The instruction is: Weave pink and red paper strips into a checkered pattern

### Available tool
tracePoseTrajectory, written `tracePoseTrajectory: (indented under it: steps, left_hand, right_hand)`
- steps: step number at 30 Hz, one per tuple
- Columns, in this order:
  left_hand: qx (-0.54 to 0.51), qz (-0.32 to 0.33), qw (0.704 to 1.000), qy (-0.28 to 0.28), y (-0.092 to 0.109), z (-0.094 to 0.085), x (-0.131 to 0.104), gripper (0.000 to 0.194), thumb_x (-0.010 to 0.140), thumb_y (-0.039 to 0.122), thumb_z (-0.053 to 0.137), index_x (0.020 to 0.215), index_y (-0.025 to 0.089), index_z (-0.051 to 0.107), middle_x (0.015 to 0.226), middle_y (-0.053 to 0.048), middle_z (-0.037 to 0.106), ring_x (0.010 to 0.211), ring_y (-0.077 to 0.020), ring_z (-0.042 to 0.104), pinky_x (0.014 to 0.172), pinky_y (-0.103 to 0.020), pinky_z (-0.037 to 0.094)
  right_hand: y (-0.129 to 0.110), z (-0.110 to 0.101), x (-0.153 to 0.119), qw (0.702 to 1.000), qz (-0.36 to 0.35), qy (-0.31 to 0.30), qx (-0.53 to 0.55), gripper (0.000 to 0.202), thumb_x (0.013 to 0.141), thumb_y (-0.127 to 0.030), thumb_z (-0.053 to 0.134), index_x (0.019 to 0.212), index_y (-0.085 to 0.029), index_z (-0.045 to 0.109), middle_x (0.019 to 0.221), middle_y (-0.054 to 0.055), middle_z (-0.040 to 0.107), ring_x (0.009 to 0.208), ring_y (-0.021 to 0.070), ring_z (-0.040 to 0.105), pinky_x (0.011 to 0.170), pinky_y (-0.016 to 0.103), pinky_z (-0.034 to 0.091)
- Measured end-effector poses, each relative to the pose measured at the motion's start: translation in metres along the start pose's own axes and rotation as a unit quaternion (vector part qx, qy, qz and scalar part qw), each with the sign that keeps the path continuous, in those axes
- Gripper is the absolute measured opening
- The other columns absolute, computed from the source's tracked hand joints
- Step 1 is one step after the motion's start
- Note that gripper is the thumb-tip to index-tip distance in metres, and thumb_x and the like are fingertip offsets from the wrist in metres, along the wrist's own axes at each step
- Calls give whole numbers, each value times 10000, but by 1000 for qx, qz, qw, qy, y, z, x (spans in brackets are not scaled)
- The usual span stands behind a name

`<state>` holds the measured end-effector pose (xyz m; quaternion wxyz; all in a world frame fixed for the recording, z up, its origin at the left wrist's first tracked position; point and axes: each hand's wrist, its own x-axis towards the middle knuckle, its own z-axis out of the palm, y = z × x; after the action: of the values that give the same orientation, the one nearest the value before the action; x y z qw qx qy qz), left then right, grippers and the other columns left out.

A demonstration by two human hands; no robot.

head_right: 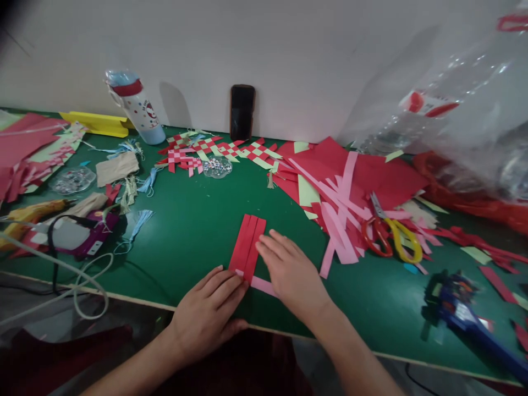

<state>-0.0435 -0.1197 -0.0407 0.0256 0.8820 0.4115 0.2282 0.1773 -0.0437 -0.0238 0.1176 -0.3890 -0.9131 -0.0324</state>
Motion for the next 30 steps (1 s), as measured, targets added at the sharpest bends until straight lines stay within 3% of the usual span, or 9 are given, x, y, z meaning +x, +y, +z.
tracePoseTrajectory:
  steps: [3, 6, 10, 16, 22, 27, 30]
  left_hand:
    - [9, 0, 1000, -5, 0, 1, -1, 529, 959, 548, 434, 1275, 148, 574, 1252, -57, 638, 1180, -213, 543, 1139, -380, 329]
    - [16, 4, 1000, -12, -1, 2, -2, 533, 960, 545, 433, 1297, 152, 558, 1295, -48, 619, 1204, -212, 524, 1145, -381, 319]
    - [18, 5, 1000, -20, -2, 2, -3, 538, 966, 536, 422, 1330, 156, 534, 1309, -54, 612, 1218, -211, 516, 1141, -382, 325]
    - [0, 0, 1000, -12, -2, 2, -3, 515, 972, 522, 421, 1316, 161, 547, 1319, -40, 612, 1228, -216, 509, 1143, -384, 313]
    - [1, 3, 1000, -17, -3, 2, -2, 531, 972, 533, 409, 1315, 152, 548, 1299, -60, 621, 1195, -220, 529, 1137, -388, 320]
    - [-2, 1, 1000, -24, -3, 3, -4, 530, 973, 535, 405, 1335, 168, 530, 1334, -45, 599, 1237, -212, 504, 1153, -391, 306]
    - [3, 2, 1000, -19, -3, 3, -4, 542, 963, 545, 423, 1332, 164, 532, 1333, -45, 599, 1241, -212, 501, 1150, -387, 315]
  right_hand:
    - [-16, -2, 1, 998, -55, -18, 27, 437, 892, -67, 404, 1267, -131, 619, 1349, 108, 605, 1330, 259, 470, 1074, 484, 442]
    - [-21, -2, 5, 998, -51, -13, 29, 414, 918, -86, 391, 1256, -138, 624, 1320, 108, 627, 1279, 253, 528, 1042, 497, 466]
    - [-7, 3, 14, 999, -23, 8, 24, 369, 954, -144, 403, 1230, -186, 645, 1258, 94, 670, 1214, 228, 587, 1044, 489, 460]
    - [12, 4, 30, 999, 34, 18, -33, 362, 960, -193, 419, 1229, -85, 636, 1283, 167, 640, 1279, 319, 522, 1008, 520, 485]
    - [-8, 7, 36, 992, -116, -26, 38, 390, 954, -151, 401, 1291, -128, 595, 1365, 101, 593, 1323, 238, 481, 1086, 449, 432]
    - [23, 20, 56, 997, -47, -33, 47, 418, 970, -171, 366, 1341, -189, 556, 1393, 91, 569, 1326, 216, 481, 1077, 471, 436]
    - [39, 19, 66, 999, -9, -16, 35, 418, 980, -200, 351, 1337, -128, 556, 1376, 154, 572, 1334, 273, 468, 1053, 524, 447]
